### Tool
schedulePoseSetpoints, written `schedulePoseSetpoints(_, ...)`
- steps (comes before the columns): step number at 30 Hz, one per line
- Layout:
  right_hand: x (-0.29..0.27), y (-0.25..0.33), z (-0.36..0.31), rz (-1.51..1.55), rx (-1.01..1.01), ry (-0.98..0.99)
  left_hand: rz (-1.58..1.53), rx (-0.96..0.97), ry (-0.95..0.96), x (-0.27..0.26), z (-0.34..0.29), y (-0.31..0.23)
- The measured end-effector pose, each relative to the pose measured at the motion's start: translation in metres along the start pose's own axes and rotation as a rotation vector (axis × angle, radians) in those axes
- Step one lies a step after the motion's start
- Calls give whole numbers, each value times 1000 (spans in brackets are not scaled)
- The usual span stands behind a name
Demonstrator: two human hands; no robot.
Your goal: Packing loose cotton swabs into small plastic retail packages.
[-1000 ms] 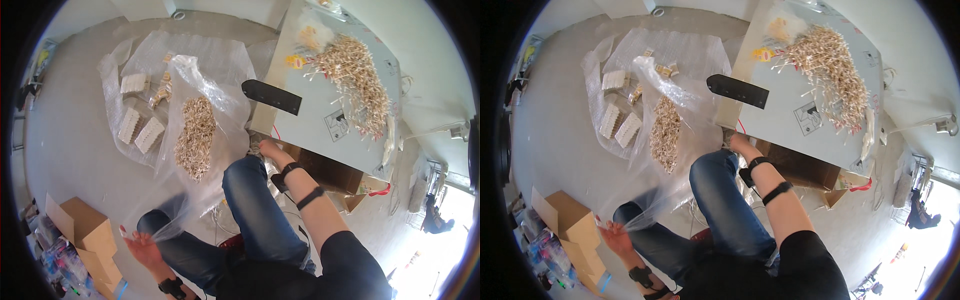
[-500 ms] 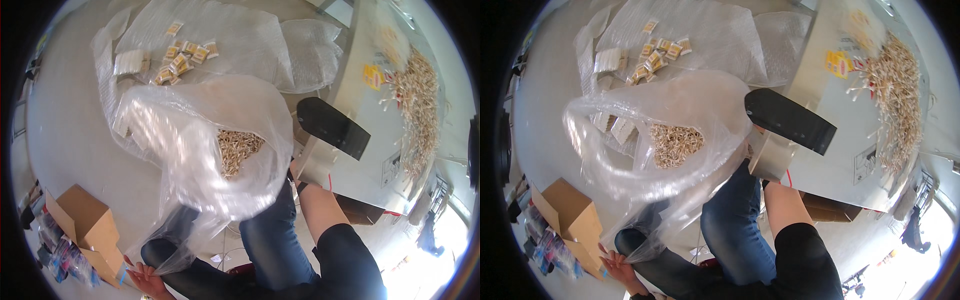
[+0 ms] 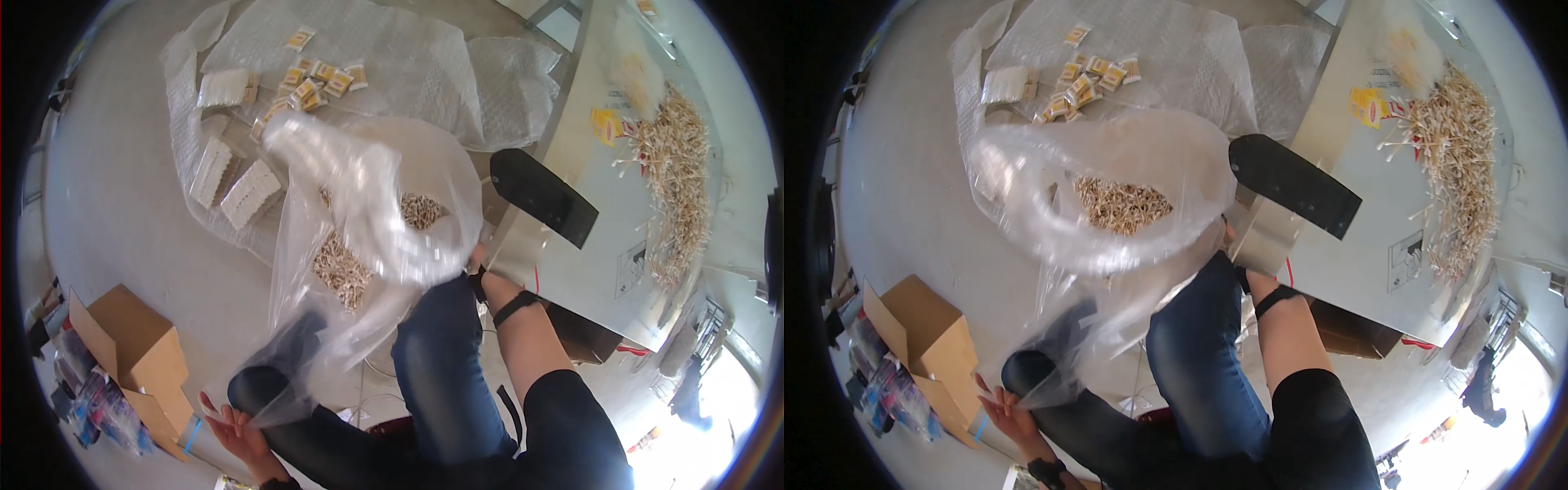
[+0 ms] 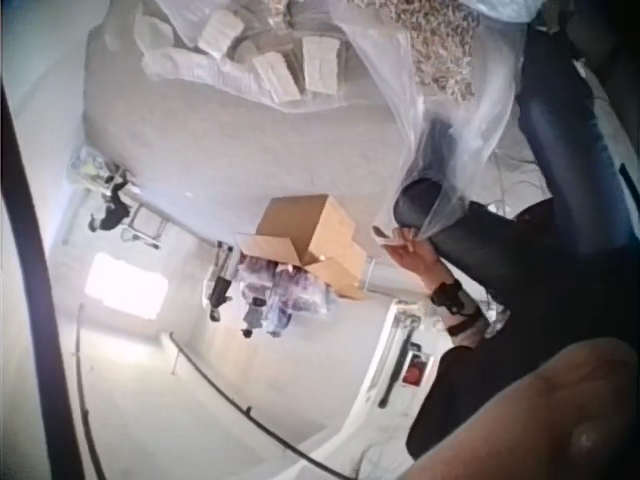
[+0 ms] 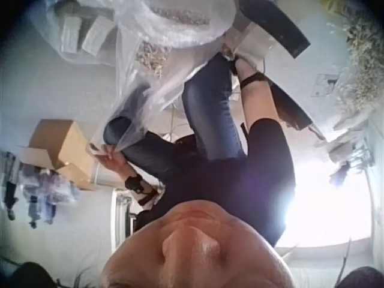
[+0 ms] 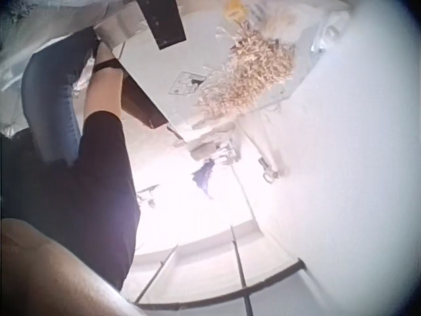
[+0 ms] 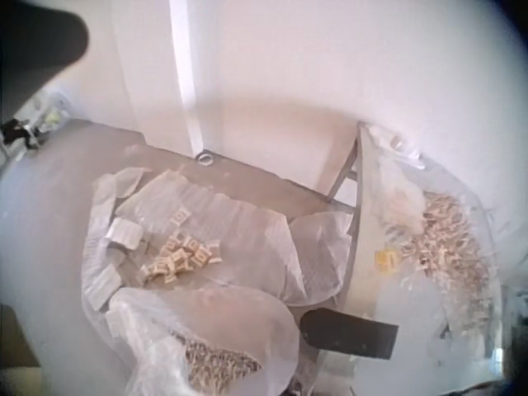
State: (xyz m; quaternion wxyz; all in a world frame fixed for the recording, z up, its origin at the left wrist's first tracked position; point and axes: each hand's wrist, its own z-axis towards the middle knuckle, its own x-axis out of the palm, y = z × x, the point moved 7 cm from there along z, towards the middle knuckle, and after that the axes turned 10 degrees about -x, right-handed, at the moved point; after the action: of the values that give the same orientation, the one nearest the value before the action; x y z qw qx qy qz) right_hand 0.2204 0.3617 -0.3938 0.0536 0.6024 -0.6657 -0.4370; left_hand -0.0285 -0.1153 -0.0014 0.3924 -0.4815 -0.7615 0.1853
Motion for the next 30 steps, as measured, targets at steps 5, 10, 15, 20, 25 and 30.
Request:
schedulePoseSetpoints(5, -51, 38, -51, 243, -56, -70, 75, 61, 29, 11, -4, 7)
schedulePoseSetpoints(10, -92, 112, -109, 275, 52, 54, 75, 78, 83, 26, -18, 13)
schedulePoseSetpoints(15, -152, 274, -212, 281, -387, -140, 163, 117, 195, 60, -65, 19)
schedulePoseSetpoints(20, -124, 380, -245, 153, -530, 162, 322, 86, 329, 92, -104, 45)
schedulePoseSetpoints(25, -25, 396, -208, 20, -470, 410, 342, 123, 437, 106, -116, 46)
schedulePoseSetpoints(30, -46, 391, -221, -58, -740, 155, 363, 100, 473, 105, -112, 39)
